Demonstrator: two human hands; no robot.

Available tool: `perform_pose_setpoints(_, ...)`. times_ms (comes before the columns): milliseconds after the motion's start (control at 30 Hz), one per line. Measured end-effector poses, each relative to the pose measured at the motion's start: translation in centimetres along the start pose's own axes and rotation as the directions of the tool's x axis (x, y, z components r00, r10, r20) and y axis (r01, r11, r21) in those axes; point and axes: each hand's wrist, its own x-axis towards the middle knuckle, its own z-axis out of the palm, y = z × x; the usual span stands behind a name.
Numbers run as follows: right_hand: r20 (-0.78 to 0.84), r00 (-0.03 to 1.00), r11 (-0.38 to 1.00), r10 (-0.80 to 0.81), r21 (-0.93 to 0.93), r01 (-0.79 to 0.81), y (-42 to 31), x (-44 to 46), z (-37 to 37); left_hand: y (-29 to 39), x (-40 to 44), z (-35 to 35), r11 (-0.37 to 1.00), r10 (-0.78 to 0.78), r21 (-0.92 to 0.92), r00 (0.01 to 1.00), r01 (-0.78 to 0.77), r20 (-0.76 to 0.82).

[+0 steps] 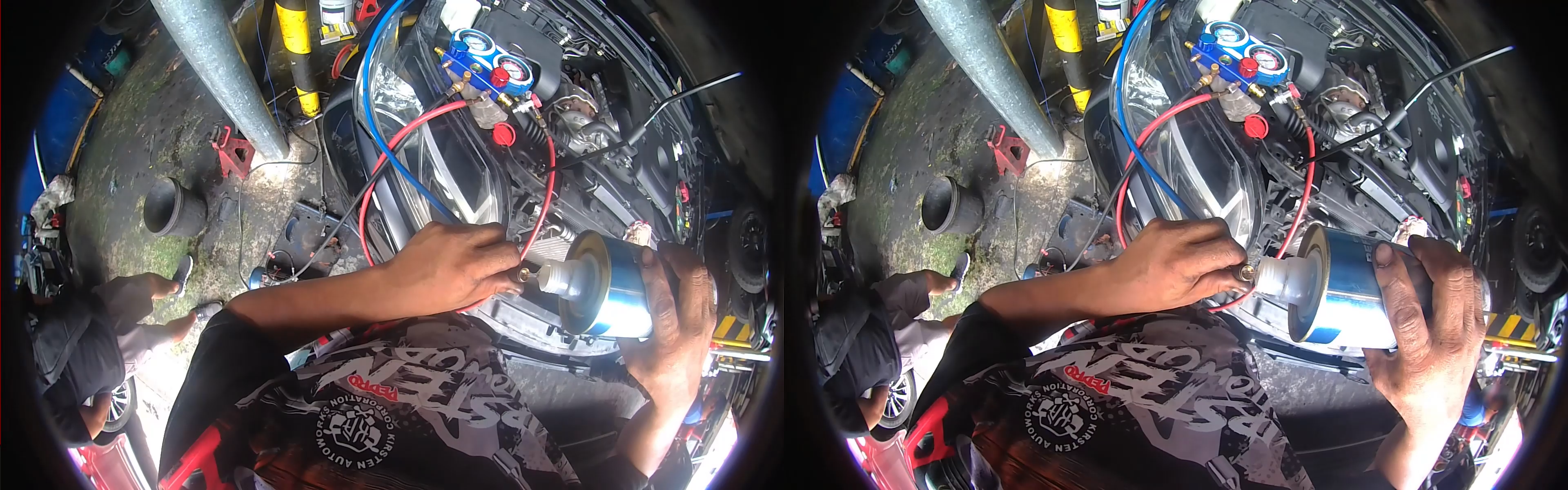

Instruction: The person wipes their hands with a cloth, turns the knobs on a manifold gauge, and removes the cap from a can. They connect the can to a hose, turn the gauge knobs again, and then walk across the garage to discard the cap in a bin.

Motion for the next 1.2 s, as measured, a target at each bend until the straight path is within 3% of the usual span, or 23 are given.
perform_pose_setpoints(1033, -0.015, 1.000, 1.000, -0.008, -0.028, 0.007, -0.48, -0.42, -0.40, 0.36, -0.23, 0.21, 1.000, 0.015, -0.008, 1.000, -0.015, -0.015)
perform_pose_setpoints(1133, -0.009, 1.000, 0.999, -0.011, -0.031, 0.011, -0.46, -0.41, -0.43, 0.45, -0.56, 0.01, 0.999, -0.041, 0.018, 0.996, 0.040, 0.079)
perform_pose_setpoints(1200, 0.003, 1.000, 0.999, -0.010, -0.037, 0.010, -0.52, -0.37, -0.61, 0.47, -0.43, 0.19, 1.000, -0.011, 0.011, 1.000, 0.011, 0.020)
